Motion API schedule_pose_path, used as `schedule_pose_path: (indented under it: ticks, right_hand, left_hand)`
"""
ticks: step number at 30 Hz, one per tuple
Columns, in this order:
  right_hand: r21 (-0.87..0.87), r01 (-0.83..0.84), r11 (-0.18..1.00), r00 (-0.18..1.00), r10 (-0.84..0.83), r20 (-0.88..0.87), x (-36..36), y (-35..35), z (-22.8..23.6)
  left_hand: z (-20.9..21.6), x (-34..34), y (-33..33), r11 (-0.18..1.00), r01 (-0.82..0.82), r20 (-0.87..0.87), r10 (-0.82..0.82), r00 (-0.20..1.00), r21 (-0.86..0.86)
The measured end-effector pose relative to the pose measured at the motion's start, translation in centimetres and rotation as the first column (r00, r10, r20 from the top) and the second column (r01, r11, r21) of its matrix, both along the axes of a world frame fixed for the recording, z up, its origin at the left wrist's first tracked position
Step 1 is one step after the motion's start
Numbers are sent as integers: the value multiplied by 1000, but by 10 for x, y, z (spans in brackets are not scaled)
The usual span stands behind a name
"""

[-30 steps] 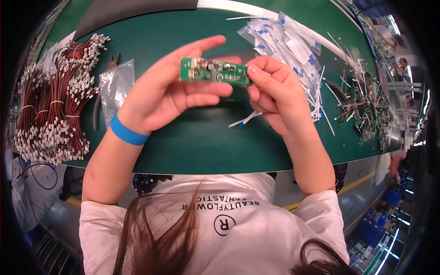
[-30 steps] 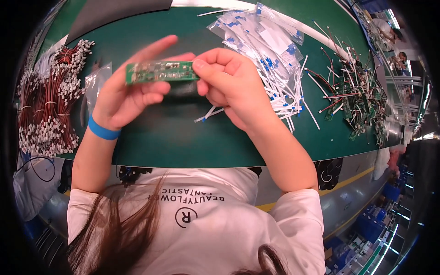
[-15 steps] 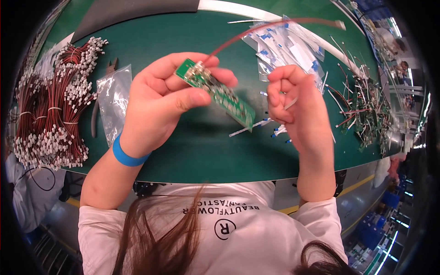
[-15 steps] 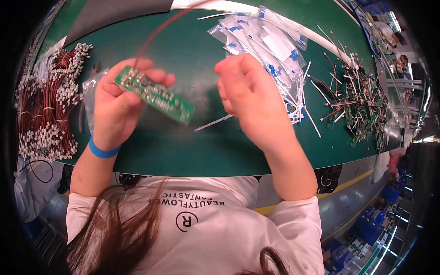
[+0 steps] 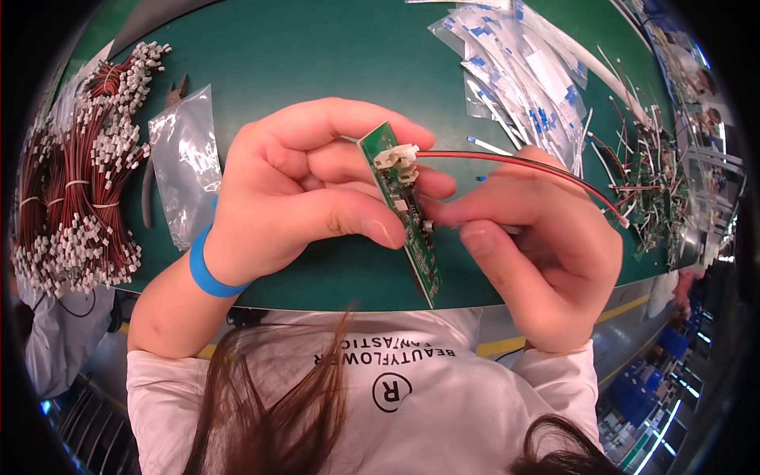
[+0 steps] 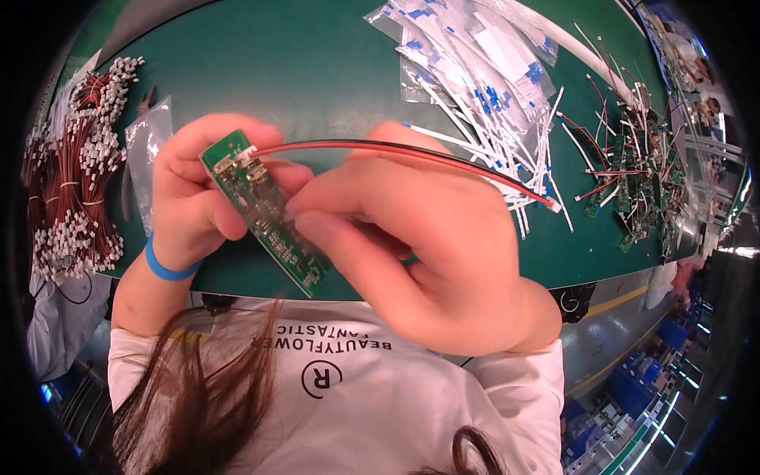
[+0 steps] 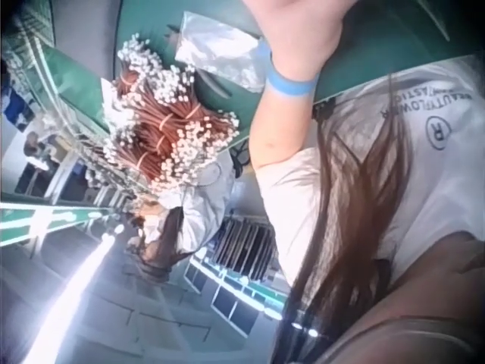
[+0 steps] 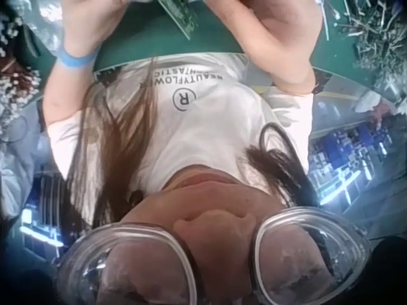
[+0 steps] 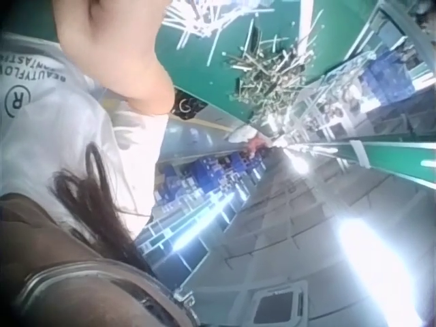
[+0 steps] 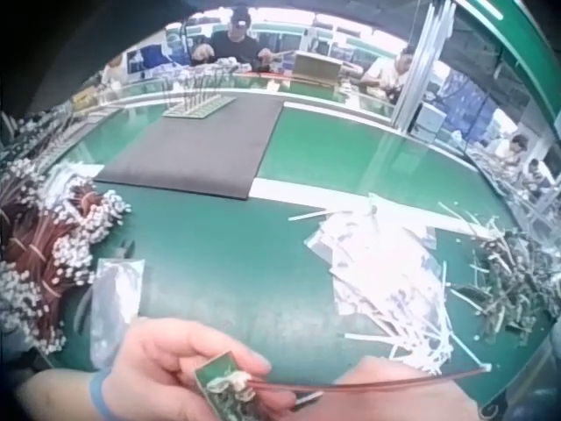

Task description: The person repeatedly plugs ribbon cables into connectors on circuit boards by hand and sets the assembled boards on the table.

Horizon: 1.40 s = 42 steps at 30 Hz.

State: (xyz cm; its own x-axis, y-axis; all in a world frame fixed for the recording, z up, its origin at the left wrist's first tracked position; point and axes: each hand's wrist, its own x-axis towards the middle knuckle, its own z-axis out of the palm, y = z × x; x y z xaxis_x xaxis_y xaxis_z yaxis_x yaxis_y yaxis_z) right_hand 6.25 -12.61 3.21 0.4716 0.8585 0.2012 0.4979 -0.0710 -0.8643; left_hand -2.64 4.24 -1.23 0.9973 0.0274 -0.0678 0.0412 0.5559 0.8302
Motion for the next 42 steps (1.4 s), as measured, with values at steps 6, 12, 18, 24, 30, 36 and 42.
schedule_pose_path:
  ticks: [6,12,18,24,30,36,42]
  right_hand:
    - [153,-10,988,996,-3,84,-4,0,-14]
    - [-12,238,971,864,-217,-455,-11,-4,-8]
    - [16,162,987,942,-149,-300,-6,-4,-17]
    - [21,161,987,975,-156,-161,1,-5,-20]
    - [11,224,974,960,-219,-173,-3,0,-22]
    - [139,123,983,990,-131,49,-2,4,-28]
    - [98,117,988,970,-134,202,3,-3,-25]
  left_hand:
    - [4,1,-1,996,48,-48,-45,998,74]
    - [-5,2,-5,995,84,24,-85,996,49]
    - [-5,0,-7,989,89,43,-95,995,119]
    - [-14,6,-10,997,26,51,-30,998,74]
    - [-1,7,-6,995,92,-112,-97,989,-49]
    - [-11,5,-11,997,62,13,-62,998,-39]
    - [-14,7,-15,994,1,13,0,1000,-111]
